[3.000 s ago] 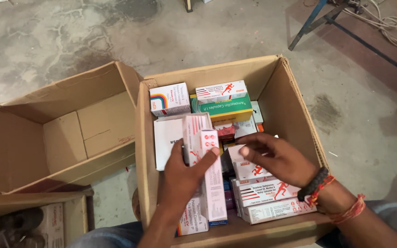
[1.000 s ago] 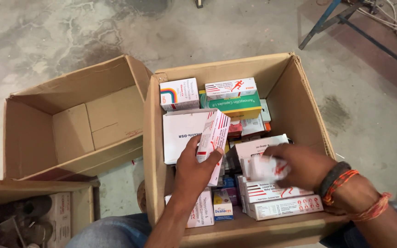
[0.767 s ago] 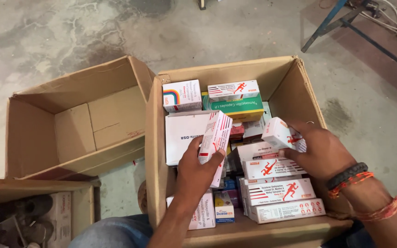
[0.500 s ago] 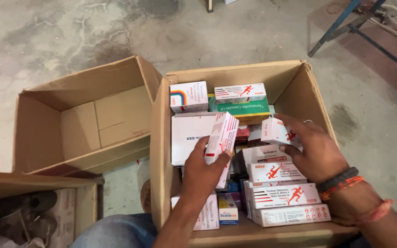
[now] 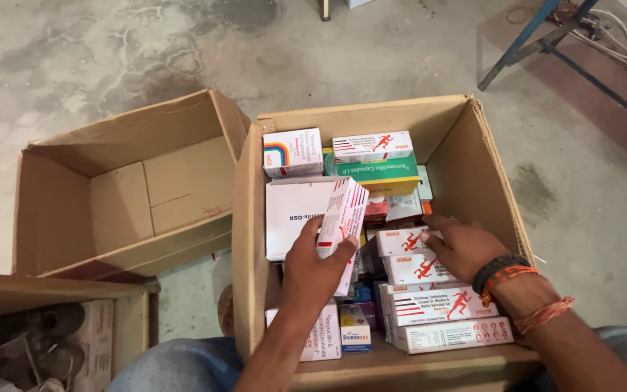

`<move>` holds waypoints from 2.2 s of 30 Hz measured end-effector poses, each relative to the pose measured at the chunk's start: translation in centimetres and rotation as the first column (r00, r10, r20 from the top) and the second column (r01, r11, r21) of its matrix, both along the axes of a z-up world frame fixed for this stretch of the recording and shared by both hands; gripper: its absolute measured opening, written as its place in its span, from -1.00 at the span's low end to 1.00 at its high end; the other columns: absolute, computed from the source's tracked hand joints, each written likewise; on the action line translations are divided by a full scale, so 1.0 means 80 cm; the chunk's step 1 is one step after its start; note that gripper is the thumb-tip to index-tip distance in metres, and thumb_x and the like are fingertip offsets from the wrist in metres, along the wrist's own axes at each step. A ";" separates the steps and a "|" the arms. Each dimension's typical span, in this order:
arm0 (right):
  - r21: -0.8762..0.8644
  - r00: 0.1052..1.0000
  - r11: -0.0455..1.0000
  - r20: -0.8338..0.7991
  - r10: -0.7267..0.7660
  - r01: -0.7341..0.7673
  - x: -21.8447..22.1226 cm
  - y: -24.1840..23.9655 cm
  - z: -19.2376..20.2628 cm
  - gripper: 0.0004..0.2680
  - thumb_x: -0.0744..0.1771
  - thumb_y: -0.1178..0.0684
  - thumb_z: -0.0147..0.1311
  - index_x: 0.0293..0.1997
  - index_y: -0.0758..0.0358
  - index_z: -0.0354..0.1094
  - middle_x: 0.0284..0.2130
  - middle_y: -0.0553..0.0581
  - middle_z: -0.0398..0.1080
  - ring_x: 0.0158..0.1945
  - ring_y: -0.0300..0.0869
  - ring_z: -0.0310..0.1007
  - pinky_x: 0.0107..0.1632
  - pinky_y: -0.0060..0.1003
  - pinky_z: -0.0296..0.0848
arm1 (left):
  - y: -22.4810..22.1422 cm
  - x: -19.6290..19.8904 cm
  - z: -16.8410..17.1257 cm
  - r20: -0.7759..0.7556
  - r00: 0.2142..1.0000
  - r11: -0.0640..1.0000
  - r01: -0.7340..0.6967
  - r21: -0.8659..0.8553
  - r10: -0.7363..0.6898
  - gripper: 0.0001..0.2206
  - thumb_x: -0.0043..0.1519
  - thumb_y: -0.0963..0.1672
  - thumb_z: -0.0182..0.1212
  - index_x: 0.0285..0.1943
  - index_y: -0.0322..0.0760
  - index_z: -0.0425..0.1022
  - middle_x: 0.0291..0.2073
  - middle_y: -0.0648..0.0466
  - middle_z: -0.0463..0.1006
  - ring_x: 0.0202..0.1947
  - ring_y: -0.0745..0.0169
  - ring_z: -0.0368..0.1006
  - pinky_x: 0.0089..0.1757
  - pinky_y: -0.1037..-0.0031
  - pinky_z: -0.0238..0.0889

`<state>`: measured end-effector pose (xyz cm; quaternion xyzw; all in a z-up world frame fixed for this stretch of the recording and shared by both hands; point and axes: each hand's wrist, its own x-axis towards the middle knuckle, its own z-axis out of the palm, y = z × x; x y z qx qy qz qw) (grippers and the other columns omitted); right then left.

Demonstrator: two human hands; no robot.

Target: The recorder is sorting and placing medication boxes into a larger cardboard box in a pharmacy work area.

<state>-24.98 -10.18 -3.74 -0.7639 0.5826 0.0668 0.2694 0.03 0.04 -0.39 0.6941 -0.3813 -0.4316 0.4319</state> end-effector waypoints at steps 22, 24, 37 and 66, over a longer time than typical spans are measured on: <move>-0.661 0.768 0.645 0.159 0.620 -0.384 0.057 0.043 0.114 -0.31 0.01 0.07 0.39 0.32 -0.03 0.36 0.36 0.29 0.28 0.44 0.19 0.09 0.34 -0.03 0.23 | 0.006 -0.006 0.000 -0.426 0.866 0.910 0.370 0.187 -0.264 -0.53 0.08 -0.13 0.34 0.21 -0.34 0.54 -0.17 -0.06 0.68 -0.27 0.26 0.57 -0.25 0.50 0.40; -0.592 0.737 0.677 0.195 0.647 -0.437 0.056 0.041 0.111 -0.46 0.02 0.13 0.41 0.09 0.00 0.39 0.03 0.09 0.47 0.27 0.11 0.28 0.28 0.08 0.22 | 0.003 -0.006 -0.005 -0.426 0.869 0.923 0.348 0.164 -0.252 -0.53 0.09 -0.11 0.34 0.22 -0.30 0.53 -0.13 -0.03 0.66 -0.24 0.29 0.58 -0.24 0.52 0.42; -0.083 0.931 0.993 -0.363 0.048 -0.083 -0.013 0.001 -0.009 -0.47 0.22 0.21 0.13 0.34 -0.28 0.24 0.17 0.22 0.35 0.31 0.14 0.25 0.35 -0.08 0.26 | -0.002 0.000 -0.023 -0.391 0.920 0.980 0.068 0.189 0.012 -0.68 0.15 -0.04 0.34 0.01 -0.26 0.56 -0.32 0.13 0.60 -0.28 0.36 0.55 -0.33 0.49 0.36; -0.147 0.955 0.967 -0.243 0.170 -0.209 0.046 -0.011 -0.038 -0.47 0.30 -0.52 -0.19 0.32 -0.17 0.34 -0.15 0.21 0.58 0.00 0.08 0.57 0.20 -0.02 0.47 | 0.016 0.011 -0.008 -0.082 0.996 0.998 -0.014 0.066 0.019 -0.73 0.17 -0.11 0.31 0.02 -0.29 0.56 -0.33 0.00 0.65 -0.32 0.26 0.58 -0.24 0.45 0.43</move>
